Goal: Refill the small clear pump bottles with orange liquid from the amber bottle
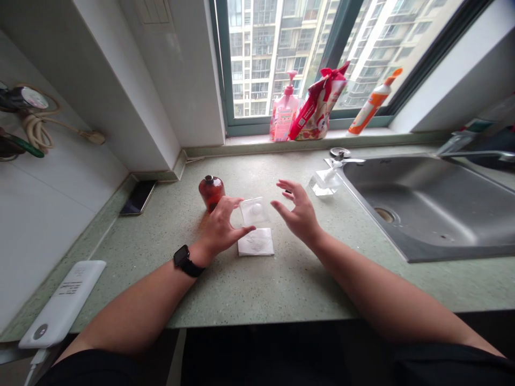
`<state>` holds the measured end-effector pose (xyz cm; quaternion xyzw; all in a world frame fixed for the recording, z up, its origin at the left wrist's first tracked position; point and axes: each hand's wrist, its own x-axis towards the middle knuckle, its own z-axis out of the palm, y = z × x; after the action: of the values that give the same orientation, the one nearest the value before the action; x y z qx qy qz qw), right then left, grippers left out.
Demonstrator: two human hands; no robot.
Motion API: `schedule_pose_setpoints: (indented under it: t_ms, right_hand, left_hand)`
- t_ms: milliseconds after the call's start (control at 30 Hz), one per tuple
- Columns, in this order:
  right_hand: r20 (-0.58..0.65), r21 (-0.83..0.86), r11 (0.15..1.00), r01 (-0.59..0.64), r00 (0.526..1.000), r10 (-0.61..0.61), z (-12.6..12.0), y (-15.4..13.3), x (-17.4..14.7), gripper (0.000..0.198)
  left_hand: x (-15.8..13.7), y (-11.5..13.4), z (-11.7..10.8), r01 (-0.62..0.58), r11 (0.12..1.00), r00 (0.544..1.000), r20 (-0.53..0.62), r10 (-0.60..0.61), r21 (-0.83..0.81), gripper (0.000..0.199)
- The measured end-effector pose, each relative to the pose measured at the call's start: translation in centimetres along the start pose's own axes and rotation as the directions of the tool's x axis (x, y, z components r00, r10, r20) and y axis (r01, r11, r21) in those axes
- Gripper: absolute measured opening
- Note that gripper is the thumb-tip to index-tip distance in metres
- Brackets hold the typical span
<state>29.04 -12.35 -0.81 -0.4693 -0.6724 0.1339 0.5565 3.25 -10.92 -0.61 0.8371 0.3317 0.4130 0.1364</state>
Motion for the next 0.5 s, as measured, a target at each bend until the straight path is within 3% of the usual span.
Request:
schedule_pose_setpoints:
  t_ms: [100, 200, 333, 500]
  right_hand:
    - [-0.089, 0.005, 0.999, -0.049, 0.995, 0.050, -1.2, 0.8, 0.6, 0.038]
    - [-0.033, 0.005, 0.999, 0.042, 0.999, -0.041, -1.3, 0.1, 0.5, 0.029]
    - [0.124, -0.034, 0.979, 0.200, 0.973, -0.195, 0.2, -1.9, -0.4, 0.050]
    - [0.155, -0.057, 0.987, 0.148, 0.978, -0.137, 1.4, -2.0, -0.8, 0.056]
  left_hand:
    - [0.1, -0.1, -0.2, 0.014, 1.000, 1.000, -0.009, -0.014, -0.008, 0.066]
    - [0.1, 0.1, -0.2, 0.005, 1.000, 1.000, -0.017, -0.006, -0.017, 0.067]
    - [0.0, 0.2, 0.1, -0.033, 0.999, 0.999, -0.002, 0.033, 0.024, 0.068]
    - [-0.1, 0.2, 0.1, -0.051, 0.997, 0.999, 0.012, 0.051, 0.055, 0.068]
